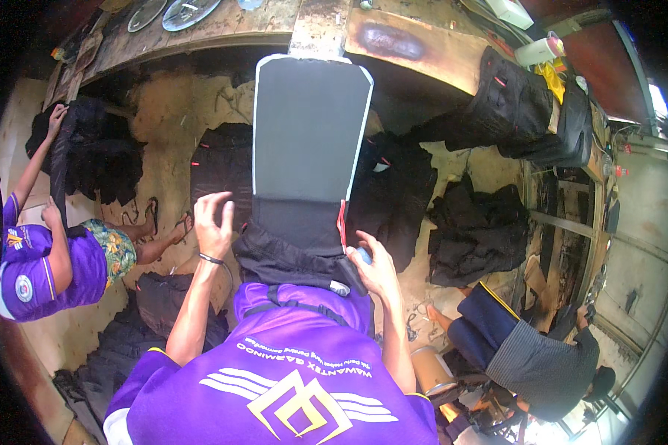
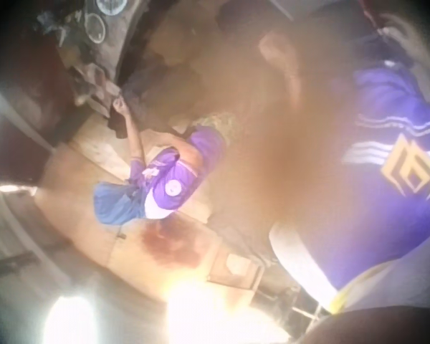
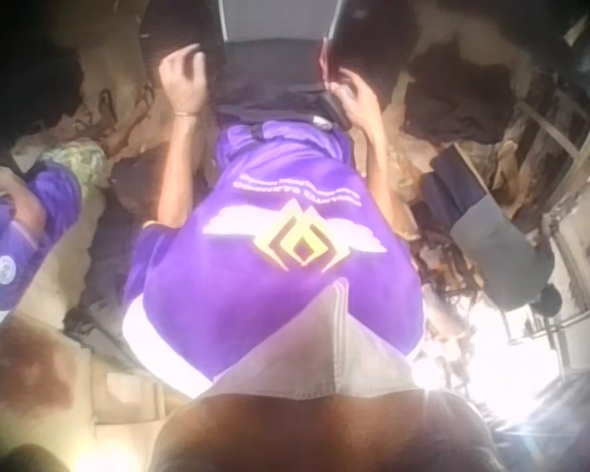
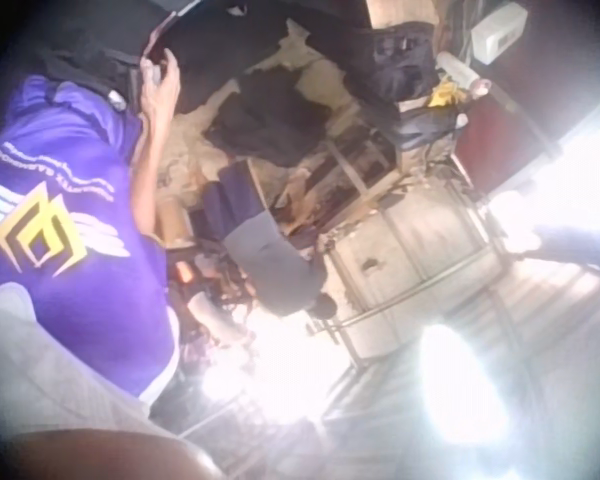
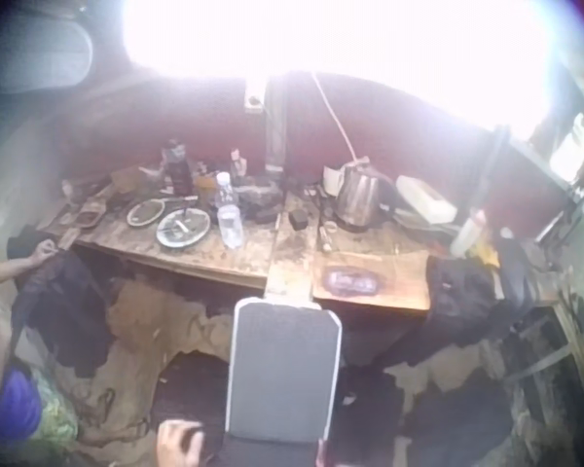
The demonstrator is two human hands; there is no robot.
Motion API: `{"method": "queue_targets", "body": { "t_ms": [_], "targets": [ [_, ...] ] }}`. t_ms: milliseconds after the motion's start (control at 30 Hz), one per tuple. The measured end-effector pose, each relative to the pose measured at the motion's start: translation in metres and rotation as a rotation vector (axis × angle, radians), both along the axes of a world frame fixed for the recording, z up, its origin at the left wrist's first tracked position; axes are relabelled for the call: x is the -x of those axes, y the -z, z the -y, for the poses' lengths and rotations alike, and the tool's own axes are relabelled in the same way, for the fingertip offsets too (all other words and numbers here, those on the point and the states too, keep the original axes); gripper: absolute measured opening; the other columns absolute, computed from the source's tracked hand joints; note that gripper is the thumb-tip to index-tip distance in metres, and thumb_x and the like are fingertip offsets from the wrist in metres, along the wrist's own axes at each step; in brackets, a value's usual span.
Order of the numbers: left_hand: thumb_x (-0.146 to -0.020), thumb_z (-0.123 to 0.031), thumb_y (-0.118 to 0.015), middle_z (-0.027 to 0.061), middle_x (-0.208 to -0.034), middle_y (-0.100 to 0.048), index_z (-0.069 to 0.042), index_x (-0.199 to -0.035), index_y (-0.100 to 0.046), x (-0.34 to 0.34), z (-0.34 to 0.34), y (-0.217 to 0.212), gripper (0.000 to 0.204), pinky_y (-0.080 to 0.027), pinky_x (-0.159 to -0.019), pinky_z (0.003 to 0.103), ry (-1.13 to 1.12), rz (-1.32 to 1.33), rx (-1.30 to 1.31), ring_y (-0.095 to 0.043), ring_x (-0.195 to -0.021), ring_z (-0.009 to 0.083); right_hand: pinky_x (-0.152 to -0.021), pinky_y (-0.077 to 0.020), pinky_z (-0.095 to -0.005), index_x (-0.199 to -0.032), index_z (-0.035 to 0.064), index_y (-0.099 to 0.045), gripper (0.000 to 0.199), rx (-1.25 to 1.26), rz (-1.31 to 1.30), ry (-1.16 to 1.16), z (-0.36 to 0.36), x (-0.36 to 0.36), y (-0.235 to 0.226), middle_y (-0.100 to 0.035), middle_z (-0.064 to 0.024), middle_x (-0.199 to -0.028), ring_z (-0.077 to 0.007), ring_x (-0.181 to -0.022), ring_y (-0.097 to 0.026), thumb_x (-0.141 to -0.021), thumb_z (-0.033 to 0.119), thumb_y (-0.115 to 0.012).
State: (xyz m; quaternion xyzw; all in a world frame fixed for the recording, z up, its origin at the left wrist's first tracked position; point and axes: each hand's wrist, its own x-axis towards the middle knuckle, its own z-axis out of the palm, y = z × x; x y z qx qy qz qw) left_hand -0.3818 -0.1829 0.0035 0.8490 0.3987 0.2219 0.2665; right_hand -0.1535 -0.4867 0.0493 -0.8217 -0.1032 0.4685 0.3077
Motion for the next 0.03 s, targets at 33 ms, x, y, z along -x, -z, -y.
{"method": "queue_targets", "body": {
  "t_ms": [33],
  "targets": [
    [-0.104,-0.030,-0.073,0.0095,-0.124,-0.071,-0.014,-0.134,-0.073,-0.0039,0.0073,0.0007,0.033,-0.046,-0.115,0.045,0.132,-0.025,-0.050,-0.063,-0.124,0.0287,-0.114,-0.0506,-0.0452,-0.151,0.0089,-0.061,0.064,-0.006,-0.004,-0.008,0.0063,0.0034,0.0022,-0.060,-0.0225,-0.151,-0.0356,-0.140,-0.061,-0.097,0.038,-0.079]
  ]
}}
